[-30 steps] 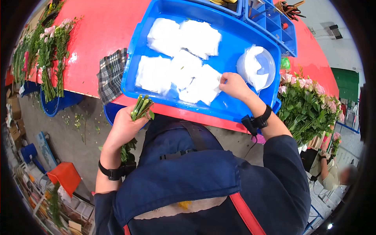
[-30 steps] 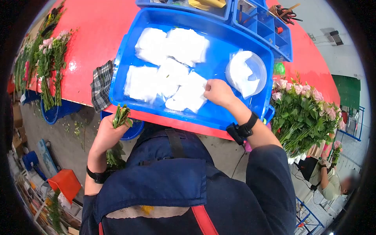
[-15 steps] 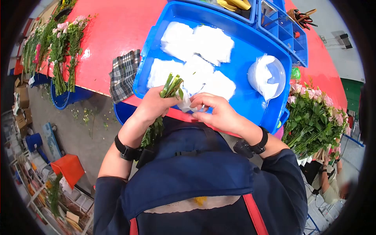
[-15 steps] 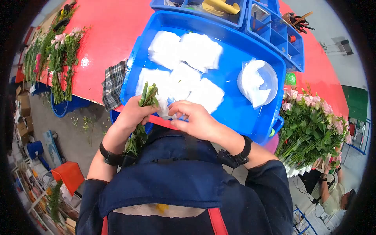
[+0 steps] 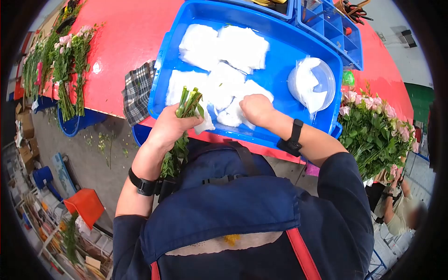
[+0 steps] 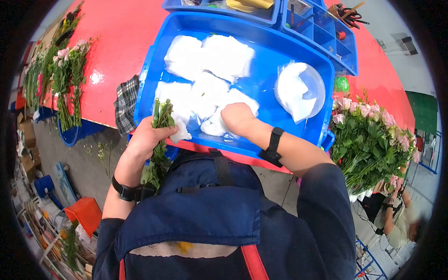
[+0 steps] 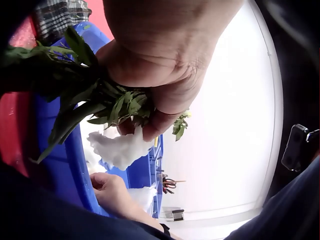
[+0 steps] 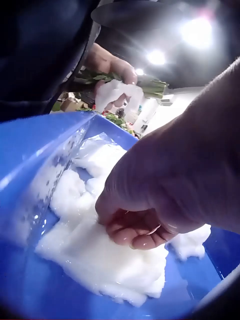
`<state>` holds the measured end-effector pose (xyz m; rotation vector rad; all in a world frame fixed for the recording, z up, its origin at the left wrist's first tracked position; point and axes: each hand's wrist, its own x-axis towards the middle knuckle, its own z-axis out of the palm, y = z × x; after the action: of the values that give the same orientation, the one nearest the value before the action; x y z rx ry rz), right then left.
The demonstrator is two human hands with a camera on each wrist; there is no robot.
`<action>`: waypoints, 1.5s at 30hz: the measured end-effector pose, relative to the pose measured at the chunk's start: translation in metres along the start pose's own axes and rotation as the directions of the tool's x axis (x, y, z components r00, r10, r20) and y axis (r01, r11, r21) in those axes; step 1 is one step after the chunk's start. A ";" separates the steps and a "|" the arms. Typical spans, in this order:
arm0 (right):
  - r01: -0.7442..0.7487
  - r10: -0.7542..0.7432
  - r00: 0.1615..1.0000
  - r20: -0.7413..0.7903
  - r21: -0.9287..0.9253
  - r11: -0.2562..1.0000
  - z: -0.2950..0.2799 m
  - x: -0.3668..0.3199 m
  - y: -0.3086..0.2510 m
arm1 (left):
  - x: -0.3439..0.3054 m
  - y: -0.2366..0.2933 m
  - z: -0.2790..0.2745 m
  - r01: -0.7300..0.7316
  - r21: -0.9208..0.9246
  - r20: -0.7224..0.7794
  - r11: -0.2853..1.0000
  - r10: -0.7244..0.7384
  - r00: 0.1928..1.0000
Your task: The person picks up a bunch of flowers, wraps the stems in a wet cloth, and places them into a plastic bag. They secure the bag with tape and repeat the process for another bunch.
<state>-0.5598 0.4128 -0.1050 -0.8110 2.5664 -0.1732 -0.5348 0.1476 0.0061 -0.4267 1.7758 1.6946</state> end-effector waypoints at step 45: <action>0.213 0.319 0.943 0.094 0.566 -0.796 -0.058 -0.057 0.002 | 0.002 0.019 0.023 -0.031 0.064 0.072 0.997 0.026 0.997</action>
<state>-0.5455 0.4463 -0.0325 0.6064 0.7344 -2.5358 -0.5436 0.1728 0.0203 -0.3098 1.7881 1.6457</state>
